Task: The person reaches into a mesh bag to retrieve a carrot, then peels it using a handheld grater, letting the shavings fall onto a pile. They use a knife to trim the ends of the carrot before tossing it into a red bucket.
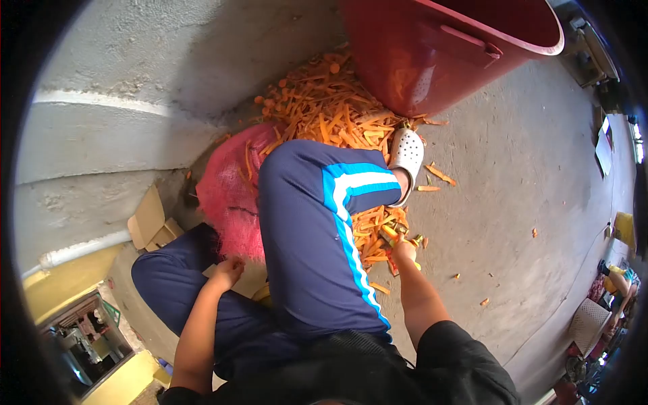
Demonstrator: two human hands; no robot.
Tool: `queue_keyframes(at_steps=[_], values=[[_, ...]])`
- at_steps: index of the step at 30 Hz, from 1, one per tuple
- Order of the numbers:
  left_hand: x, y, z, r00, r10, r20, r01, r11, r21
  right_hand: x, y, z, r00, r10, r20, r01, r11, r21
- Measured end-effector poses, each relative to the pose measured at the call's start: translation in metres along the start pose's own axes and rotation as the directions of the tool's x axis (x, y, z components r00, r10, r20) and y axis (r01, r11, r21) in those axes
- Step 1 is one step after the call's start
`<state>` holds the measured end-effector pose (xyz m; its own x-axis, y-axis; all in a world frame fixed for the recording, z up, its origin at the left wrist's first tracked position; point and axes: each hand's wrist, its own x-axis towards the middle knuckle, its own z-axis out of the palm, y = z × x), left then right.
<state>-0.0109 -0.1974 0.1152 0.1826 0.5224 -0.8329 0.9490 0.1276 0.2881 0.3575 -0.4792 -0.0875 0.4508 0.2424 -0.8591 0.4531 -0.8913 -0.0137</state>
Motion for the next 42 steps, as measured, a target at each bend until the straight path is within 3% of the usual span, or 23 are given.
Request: queue_keyframes(at_steps=[1, 8, 9, 10, 12, 14, 15, 17, 20, 21, 23, 25, 26, 27, 29, 30, 32, 33, 35, 37, 39, 42], values=[[-0.002, 0.000, 0.003, 0.999, -0.008, 0.036, 0.011, 0.995, -0.099, 0.004, -0.001, 0.005, 1.000, 0.006, -0.016, -0.005, 1.000, 0.017], [-0.026, 0.041, -0.002, 0.997, -0.002, -0.074, 0.005, 0.999, 0.045, -0.020, -0.001, -0.010, 1.000, -0.010, 0.002, 0.009, 0.972, 0.236], [-0.025, 0.041, -0.003, 0.995, 0.052, -0.090, -0.050, 0.998, 0.030, -0.028, 0.001, -0.014, 1.000, -0.017, -0.016, 0.021, 0.958, 0.286], [-0.024, 0.039, -0.005, 0.989, 0.107, -0.103, -0.106, 0.994, 0.016, -0.024, 0.005, -0.006, 0.999, 0.001, -0.046, 0.017, 0.924, 0.383], [-0.021, 0.046, -0.009, 0.968, 0.202, -0.147, -0.205, 0.979, -0.002, -0.042, 0.015, -0.018, 0.970, -0.058, -0.235, 0.177, 0.834, 0.523], [-0.020, 0.058, -0.013, 0.940, 0.273, -0.203, -0.280, 0.960, -0.009, -0.057, 0.022, -0.029, 0.881, -0.051, -0.471, 0.375, 0.683, 0.627], [-0.025, 0.070, -0.016, 0.909, 0.335, -0.246, -0.345, 0.939, 0.004, -0.051, 0.030, -0.025, 0.866, 0.034, -0.499, 0.445, 0.402, 0.800], [-0.040, 0.105, -0.021, 0.829, 0.452, -0.329, -0.468, 0.883, 0.033, -0.141, 0.012, -0.112, 0.986, 0.018, -0.166, 0.164, 0.082, 0.983], [-0.058, 0.147, -0.022, 0.735, 0.623, -0.269, -0.679, 0.670, -0.301, -0.204, -0.004, -0.174, 0.901, -0.181, -0.394, 0.345, -0.249, 0.905], [-0.064, 0.161, -0.024, 0.714, 0.668, -0.212, -0.681, 0.592, -0.431, -0.221, -0.014, -0.195, 0.915, -0.175, -0.363, 0.312, -0.260, 0.914], [-0.095, 0.197, -0.031, 0.592, 0.799, -0.101, -0.722, 0.471, -0.507, -0.269, -0.049, -0.223, 0.778, -0.304, -0.550, 0.459, -0.323, 0.828], [-0.112, 0.225, -0.032, 0.396, 0.908, -0.135, -0.833, 0.294, -0.469, -0.303, -0.087, -0.241, 0.692, -0.499, -0.521, 0.348, -0.402, 0.847], [-0.128, 0.237, -0.034, 0.361, 0.924, -0.129, -0.831, 0.256, -0.494, -0.311, -0.107, -0.241, 0.606, -0.628, -0.488, 0.239, -0.441, 0.865], [-0.140, 0.245, -0.039, 0.327, 0.937, -0.126, -0.828, 0.220, -0.516, -0.323, -0.128, -0.241, 0.568, -0.724, -0.392, 0.132, -0.390, 0.911], [-0.142, 0.250, -0.057, 0.326, 0.943, -0.059, -0.796, 0.241, -0.554, -0.353, -0.176, -0.241, 0.610, -0.756, -0.238, 0.170, -0.169, 0.971], [-0.142, 0.246, -0.068, 0.327, 0.944, -0.028, -0.779, 0.253, -0.573, -0.365, -0.194, -0.243, 0.594, -0.765, -0.250, 0.199, -0.162, 0.967], [-0.130, 0.227, -0.084, 0.424, 0.905, -0.035, -0.590, 0.247, -0.769, -0.367, -0.220, -0.245, 0.529, -0.799, -0.284, 0.282, -0.150, 0.948], [-0.123, 0.217, -0.092, 0.467, 0.884, -0.028, -0.479, 0.226, -0.848, -0.367, -0.232, -0.243, 0.567, -0.759, -0.319, 0.187, -0.259, 0.948], [-0.111, 0.194, -0.113, 0.516, 0.854, 0.074, -0.283, 0.251, -0.926, -0.376, -0.259, -0.249, 0.704, -0.513, -0.490, 0.483, -0.160, 0.861], [-0.095, 0.173, -0.123, 0.594, 0.798, 0.102, -0.048, 0.162, -0.986, -0.358, -0.268, -0.260, 0.641, -0.603, -0.476, 0.506, -0.134, 0.852], [-0.086, 0.159, -0.130, 0.624, 0.780, 0.044, 0.014, 0.045, -0.999, -0.346, -0.287, -0.265, 0.628, -0.589, -0.509, 0.567, -0.101, 0.817], [-0.078, 0.151, -0.127, 0.665, 0.747, -0.028, 0.067, -0.096, -0.993, -0.321, -0.319, -0.266, 0.534, -0.545, -0.647, 0.687, -0.167, 0.707]])
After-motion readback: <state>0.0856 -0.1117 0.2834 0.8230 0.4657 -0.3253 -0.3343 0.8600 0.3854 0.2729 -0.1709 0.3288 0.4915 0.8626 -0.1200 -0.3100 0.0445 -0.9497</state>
